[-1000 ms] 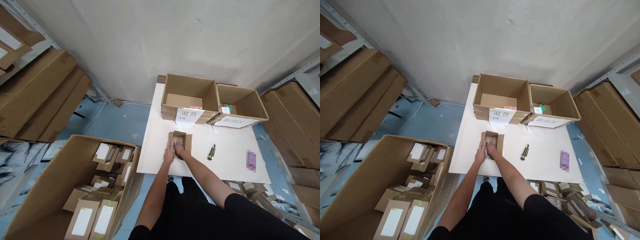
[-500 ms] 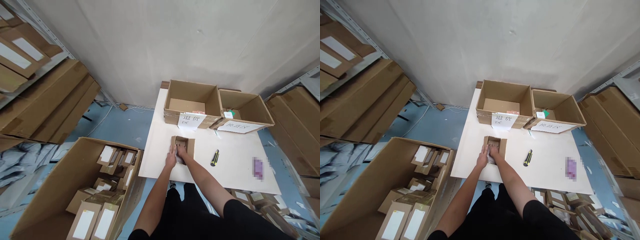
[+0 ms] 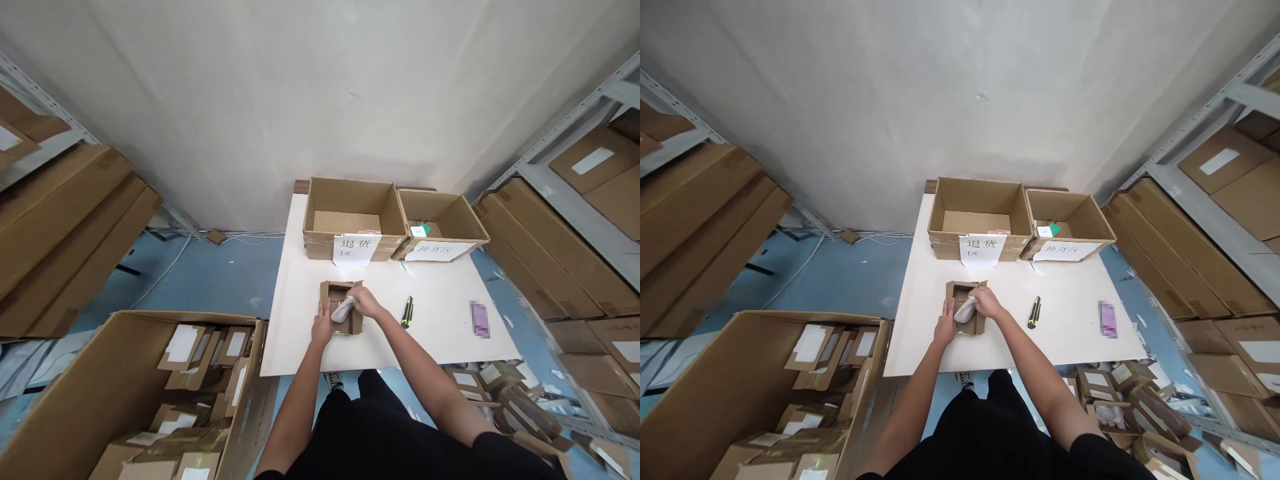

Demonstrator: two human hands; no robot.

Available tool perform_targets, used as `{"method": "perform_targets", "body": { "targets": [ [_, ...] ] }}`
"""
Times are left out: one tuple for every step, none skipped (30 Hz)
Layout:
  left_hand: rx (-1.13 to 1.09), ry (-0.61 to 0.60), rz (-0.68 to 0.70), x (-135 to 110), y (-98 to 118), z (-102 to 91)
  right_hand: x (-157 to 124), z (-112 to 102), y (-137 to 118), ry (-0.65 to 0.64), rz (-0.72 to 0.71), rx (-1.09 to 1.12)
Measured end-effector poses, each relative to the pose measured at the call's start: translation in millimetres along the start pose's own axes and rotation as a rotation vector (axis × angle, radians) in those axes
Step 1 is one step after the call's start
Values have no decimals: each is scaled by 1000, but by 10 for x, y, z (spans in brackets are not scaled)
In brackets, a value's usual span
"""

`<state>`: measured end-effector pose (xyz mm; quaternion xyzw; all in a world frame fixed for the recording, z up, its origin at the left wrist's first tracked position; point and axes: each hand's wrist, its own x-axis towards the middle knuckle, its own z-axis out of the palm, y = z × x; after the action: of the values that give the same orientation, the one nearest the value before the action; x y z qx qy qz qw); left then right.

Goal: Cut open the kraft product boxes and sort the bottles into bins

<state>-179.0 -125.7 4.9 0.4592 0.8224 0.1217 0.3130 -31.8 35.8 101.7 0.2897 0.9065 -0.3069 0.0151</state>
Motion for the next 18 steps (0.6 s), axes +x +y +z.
{"method": "perform_targets", "body": {
  "targets": [
    [15,0,0,-14,-45,-42,-34,-168,77,0,-7,36],
    [29,7,2,-33,-101,-87,-61,-319,165,-7,14,56],
    [39,19,2,-55,-168,-134,-79,-444,259,-23,62,61],
    [44,34,-3,-80,-240,-179,-86,-538,356,-52,126,61],
    [44,52,-13,-106,-312,-221,-84,-594,451,-106,193,61],
    [41,70,-25,-132,-379,-257,-75,-611,541,-169,248,57],
    [41,86,-37,-156,-436,-287,-63,-588,623,-229,288,40],
    [44,102,-47,-178,-479,-311,-54,-530,696,-274,324,7],
    [53,121,-52,-198,-508,-328,-54,-441,758,-292,362,-39],
    [66,148,-51,-216,-523,-341,-67,-329,810,-282,408,-89],
    [80,180,-45,-234,-526,-351,-97,-201,854,-246,464,-132],
    [93,218,-37,-255,-520,-359,-146,-65,890,-188,526,-162],
    [103,259,-29,-279,-509,-367,-211,73,919,-119,586,-174],
    [109,303,-20,-308,-494,-375,-292,212,943,-55,639,-169],
    [110,347,-13,-341,-477,-383,-384,348,961,-3,682,-156],
    [106,390,-9,-380,-456,-388,-484,480,975,36,716,-141],
    [98,433,-5,-421,-429,-387,-585,609,984,60,745,-127],
    [86,471,-2,-466,-392,-379,-683,733,989,70,768,-114]
  ]
}}
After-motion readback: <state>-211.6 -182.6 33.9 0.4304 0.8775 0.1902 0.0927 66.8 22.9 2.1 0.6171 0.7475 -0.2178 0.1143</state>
